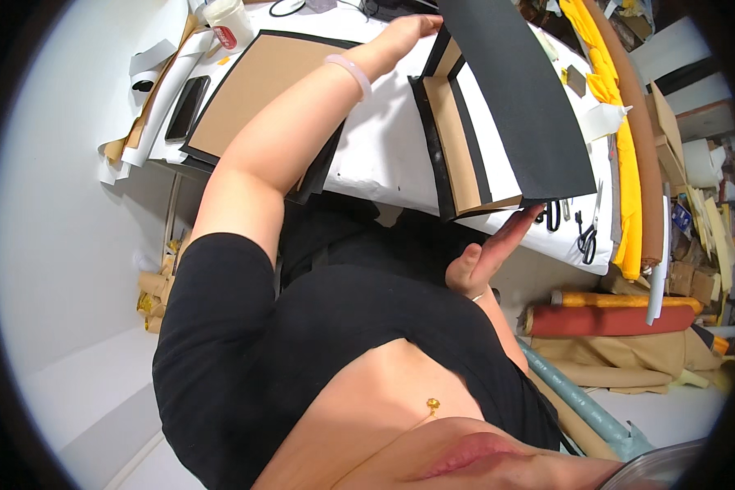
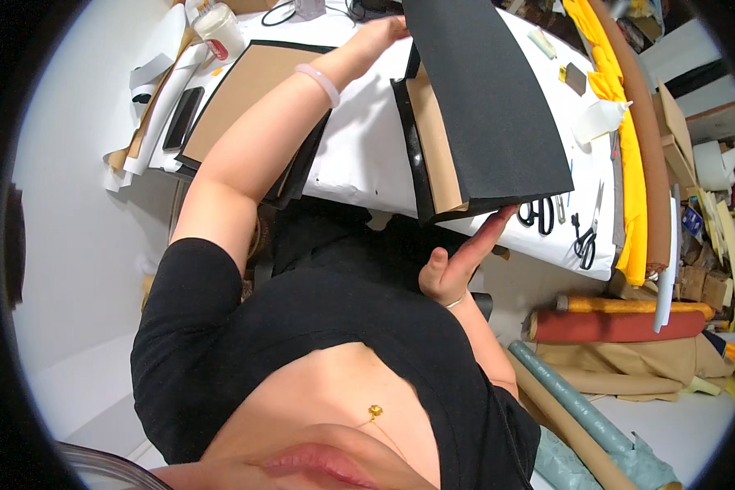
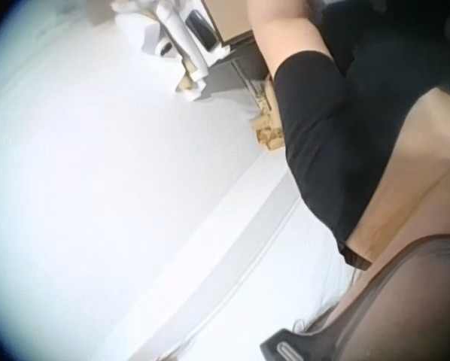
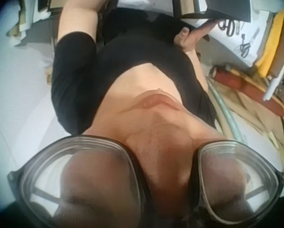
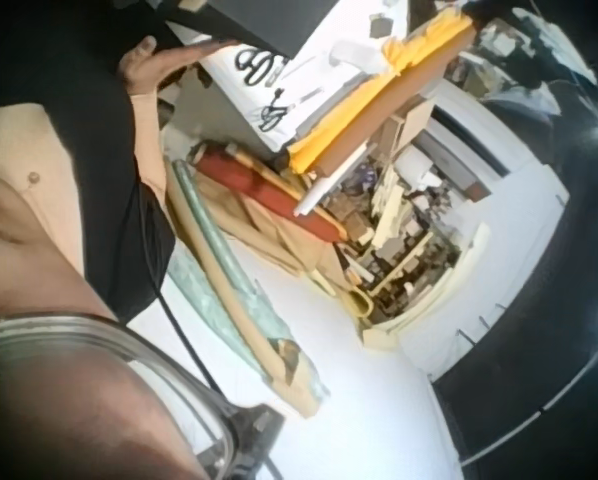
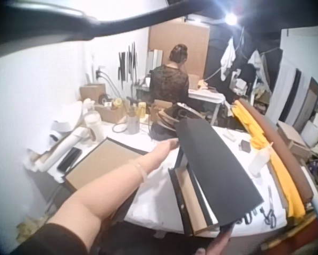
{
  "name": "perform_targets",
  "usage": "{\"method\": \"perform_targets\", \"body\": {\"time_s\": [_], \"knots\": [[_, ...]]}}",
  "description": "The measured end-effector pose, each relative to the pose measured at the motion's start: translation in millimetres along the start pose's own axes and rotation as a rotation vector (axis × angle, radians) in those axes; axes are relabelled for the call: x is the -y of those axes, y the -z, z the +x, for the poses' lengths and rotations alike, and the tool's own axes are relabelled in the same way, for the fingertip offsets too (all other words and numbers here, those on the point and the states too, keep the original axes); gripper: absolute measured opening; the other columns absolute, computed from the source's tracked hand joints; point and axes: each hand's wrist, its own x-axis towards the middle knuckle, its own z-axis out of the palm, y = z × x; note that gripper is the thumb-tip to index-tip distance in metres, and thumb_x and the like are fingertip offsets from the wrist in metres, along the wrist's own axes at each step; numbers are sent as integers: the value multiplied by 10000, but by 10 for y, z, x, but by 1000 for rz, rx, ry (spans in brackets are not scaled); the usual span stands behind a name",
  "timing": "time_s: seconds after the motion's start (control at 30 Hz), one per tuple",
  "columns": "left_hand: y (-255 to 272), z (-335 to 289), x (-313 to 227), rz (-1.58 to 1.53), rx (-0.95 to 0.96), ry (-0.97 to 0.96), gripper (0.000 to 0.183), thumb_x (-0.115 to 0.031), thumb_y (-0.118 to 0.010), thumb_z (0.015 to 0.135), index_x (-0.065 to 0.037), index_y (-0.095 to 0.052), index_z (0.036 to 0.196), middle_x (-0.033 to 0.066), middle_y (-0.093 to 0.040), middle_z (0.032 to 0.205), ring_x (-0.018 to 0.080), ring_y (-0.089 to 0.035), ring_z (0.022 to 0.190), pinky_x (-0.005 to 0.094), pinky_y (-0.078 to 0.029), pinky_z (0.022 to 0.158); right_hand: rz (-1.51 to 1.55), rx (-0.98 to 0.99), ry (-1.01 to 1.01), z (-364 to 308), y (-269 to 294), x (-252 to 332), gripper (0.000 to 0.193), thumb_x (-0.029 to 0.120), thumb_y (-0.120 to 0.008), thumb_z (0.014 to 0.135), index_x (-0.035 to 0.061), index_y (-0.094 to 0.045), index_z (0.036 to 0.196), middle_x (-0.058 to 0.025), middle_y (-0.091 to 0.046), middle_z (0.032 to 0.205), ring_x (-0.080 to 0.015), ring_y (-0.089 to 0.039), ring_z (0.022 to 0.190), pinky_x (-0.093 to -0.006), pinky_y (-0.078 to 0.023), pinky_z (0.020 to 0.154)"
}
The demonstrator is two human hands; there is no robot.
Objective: The person uses a handheld iron to press black fabric onto a rectangular frame, then trims excess fabric with scissors and tucks edges with a small tool. The person repeats this process on multiple frames, folding and securing the fabric around the corners.
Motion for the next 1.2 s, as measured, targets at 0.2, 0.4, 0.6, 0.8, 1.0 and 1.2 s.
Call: {"method": "perform_targets", "body": {"time_s": [0.2,0.4,0.6,0.8,1.0,1.2], "knots": [[-299,-506,-493,44,85,108,526,-296,-304,1068,-71,-574,1460,29,-651,1362,144,-591,1233,318,-400,1112,205,-305,-172,166,230,-385,871,598,-360,1068,-37,-140,1621,-196,-194,1689,-306,-202,1562,-440,-121,1274],[-365,-1656,-732,30,-196,-125,529,-155,-544,1029,30,-449,1515,211,-600,1422,265,-571,1308,327,-428,1096,615,-355,-547,1250,814,-664,893,730,-256,1033,26,-339,1576,-84,-513,1521,-239,-432,1425,-402,-288,1209],[-549,-2444,-823,313,-306,-281,601,-71,-563,1025,68,-334,1562,235,-350,1622,330,-375,1497,412,-314,1221,797,-290,-629,1592,518,-956,831,717,-309,1030,80,-409,1554,-72,-465,1587,-264,-394,1478,-429,-274,1245],[-525,-2629,-738,517,-270,-337,652,-85,-572,996,52,-311,1577,252,-284,1653,382,-298,1536,437,-253,1249,804,-254,-660,1520,336,-1166,796,689,-359,1036,67,-451,1525,-76,-484,1572,-259,-422,1459,-409,-298,1234],[-204,-2523,-850,591,-359,-497,673,-55,-526,959,65,-280,1574,285,-337,1612,411,-366,1490,436,-310,1215,266,-700,-198,1407,329,-757,503,440,-334,1107,17,-592,1192,-124,-650,1207,-238,-605,1175,-373,-481,999],[113,-1999,-1402,725,-224,-721,414,-135,-440,1036,30,-557,1397,234,-559,1447,369,-543,1332,446,-370,1153,1062,236,-739,816,-374,175,744,639,-469,1018,36,-491,1452,-187,-559,1460,-327,-537,1346,-482,-427,1113]]}}
